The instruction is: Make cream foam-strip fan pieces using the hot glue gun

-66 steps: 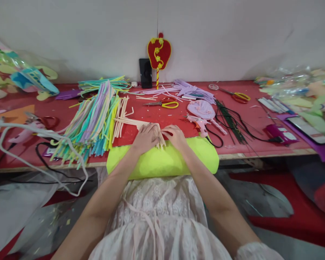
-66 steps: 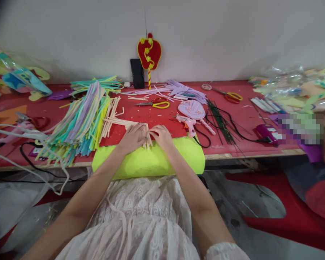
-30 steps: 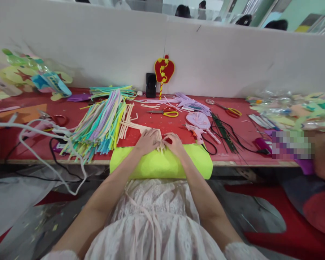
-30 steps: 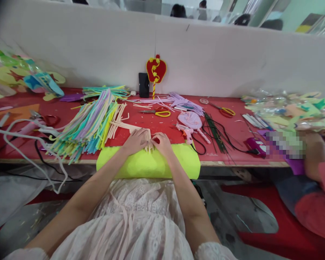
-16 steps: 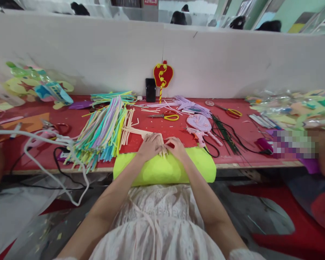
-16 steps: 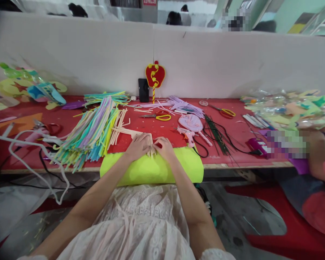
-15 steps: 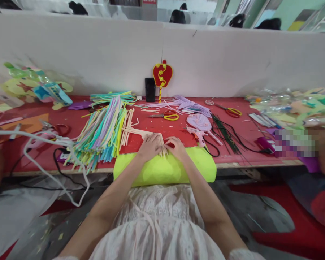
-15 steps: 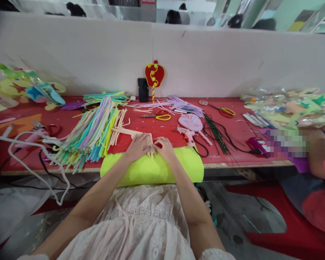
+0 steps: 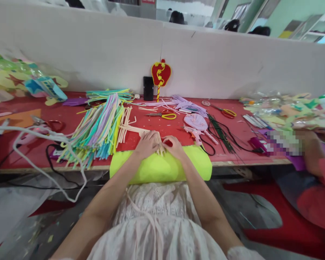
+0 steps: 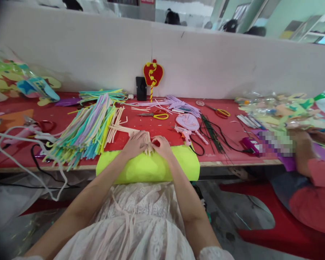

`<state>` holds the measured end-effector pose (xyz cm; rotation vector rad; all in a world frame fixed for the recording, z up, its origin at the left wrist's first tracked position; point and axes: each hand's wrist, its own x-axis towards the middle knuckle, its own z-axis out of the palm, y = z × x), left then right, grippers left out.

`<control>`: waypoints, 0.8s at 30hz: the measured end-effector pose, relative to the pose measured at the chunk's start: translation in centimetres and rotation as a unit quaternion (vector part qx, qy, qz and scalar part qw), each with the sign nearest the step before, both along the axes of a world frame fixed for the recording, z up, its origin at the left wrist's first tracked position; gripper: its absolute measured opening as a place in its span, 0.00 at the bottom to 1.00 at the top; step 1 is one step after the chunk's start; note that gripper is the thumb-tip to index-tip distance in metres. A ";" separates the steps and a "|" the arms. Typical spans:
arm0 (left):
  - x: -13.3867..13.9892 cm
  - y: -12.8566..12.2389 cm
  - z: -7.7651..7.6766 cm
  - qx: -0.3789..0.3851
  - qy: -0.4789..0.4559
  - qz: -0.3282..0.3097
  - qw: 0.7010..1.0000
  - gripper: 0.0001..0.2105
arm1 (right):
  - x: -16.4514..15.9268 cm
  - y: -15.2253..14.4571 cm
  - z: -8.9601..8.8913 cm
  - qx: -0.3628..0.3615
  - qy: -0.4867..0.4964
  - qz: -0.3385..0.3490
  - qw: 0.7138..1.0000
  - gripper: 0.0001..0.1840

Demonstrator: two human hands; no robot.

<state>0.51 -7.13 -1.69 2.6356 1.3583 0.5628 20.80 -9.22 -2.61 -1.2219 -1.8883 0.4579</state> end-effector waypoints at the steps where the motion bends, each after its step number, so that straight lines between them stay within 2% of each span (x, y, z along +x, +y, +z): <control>1: 0.0 0.0 -0.1 0.003 -0.001 0.001 1.000 0.29 | 0.0 0.0 -0.1 0.000 0.000 0.002 1.000 0.05; 24: -0.2 0.4 -0.8 0.019 0.005 -0.021 1.000 0.28 | -0.1 0.1 -0.4 -0.002 -0.014 0.009 1.000 0.05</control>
